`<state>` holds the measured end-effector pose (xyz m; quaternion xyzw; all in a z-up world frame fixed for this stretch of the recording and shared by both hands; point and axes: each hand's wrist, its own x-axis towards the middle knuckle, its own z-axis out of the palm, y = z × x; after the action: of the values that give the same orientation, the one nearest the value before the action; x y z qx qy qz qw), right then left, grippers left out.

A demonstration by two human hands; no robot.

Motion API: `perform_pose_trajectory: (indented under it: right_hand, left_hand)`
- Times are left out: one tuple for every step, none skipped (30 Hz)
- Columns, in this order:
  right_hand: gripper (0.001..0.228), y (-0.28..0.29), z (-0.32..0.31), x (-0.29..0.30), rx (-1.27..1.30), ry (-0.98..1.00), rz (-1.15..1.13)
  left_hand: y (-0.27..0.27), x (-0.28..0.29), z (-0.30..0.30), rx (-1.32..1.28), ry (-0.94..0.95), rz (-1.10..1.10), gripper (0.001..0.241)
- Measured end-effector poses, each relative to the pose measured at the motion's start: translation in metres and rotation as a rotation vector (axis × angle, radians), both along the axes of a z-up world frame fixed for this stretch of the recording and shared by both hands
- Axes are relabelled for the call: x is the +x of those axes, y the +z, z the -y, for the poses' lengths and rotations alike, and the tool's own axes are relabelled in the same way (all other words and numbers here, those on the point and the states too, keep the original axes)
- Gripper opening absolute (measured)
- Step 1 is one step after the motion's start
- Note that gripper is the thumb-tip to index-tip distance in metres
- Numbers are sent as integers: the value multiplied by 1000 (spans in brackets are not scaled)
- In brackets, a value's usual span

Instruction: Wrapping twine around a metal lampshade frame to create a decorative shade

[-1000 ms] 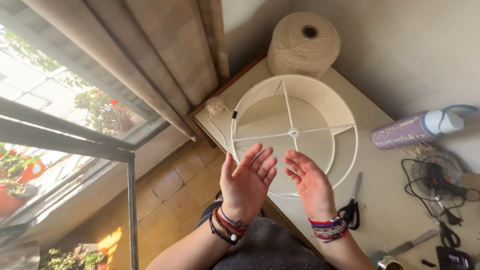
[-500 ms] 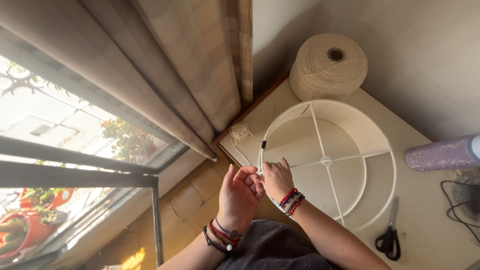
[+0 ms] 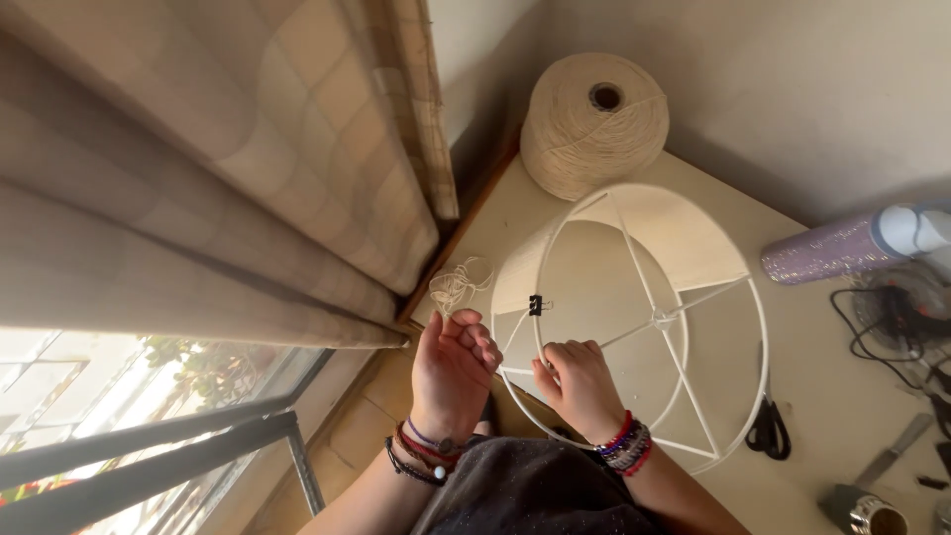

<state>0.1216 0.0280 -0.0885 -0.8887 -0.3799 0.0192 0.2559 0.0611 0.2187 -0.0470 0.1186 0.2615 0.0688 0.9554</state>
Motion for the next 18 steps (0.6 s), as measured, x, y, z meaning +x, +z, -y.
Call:
perform_pose_trajectory:
  right_hand:
    - [25, 12, 7, 1, -8, -14, -3]
    - [23, 25, 14, 2, 40, -15, -39]
    - [21, 37, 20, 5, 95, -16, -72]
    - [21, 51, 27, 6, 93, -31, -70]
    - [21, 65, 34, 6, 138, -24, -94]
    - [22, 79, 42, 7, 184, -17, -118]
    - [22, 85, 51, 9, 182, -27, -111]
    - [19, 92, 61, 11, 280, -37, -173]
    - [17, 98, 71, 12, 378, -46, -237]
    - [17, 106, 77, 13, 377, -54, -232]
    - [20, 114, 83, 13, 496, -77, -307]
    - [23, 122, 89, 12, 616, -100, -381]
    - [23, 118, 95, 12, 620, -102, -378]
    - [23, 114, 101, 11, 721, -118, -409]
    - [22, 110, 107, 10, 821, -132, -443]
    - [22, 106, 107, 8, 824, -133, -443]
    - [24, 103, 107, 8, 908, -125, -470]
    - [26, 100, 107, 8, 992, -116, -498]
  left_hand:
    - [2, 5, 0, -8, -14, -3, 44]
    - [3, 10, 1, 13, -14, -9, 42]
    - [6, 16, 0, 40, -14, -11, 40]
    - [10, 18, 3, 37, -29, -9, 40]
    - [14, 20, 7, 149, -37, 45, 36]
    - [19, 21, 12, 260, -46, 102, 33]
    - [27, 22, 16, 257, -56, 109, 33]
    - [36, 22, 20, 470, -34, 228, 29]
    - [45, 22, 24, 682, -8, 347, 26]
    - [60, 22, 24, 678, -16, 353, 26]
    - [75, 22, 25, 945, -33, 374, 27]
    - [91, 22, 26, 1211, -48, 393, 27]
    - [98, 26, 28, 1214, -50, 397, 27]
    - [106, 31, 31, 1394, 36, 386, 24]
    - [112, 34, 33, 1572, 125, 368, 21]
    - [108, 36, 35, 1574, 123, 370, 21]
    - [105, 40, 36, 1630, 86, 333, 29]
    - [101, 44, 37, 1684, 48, 295, 42]
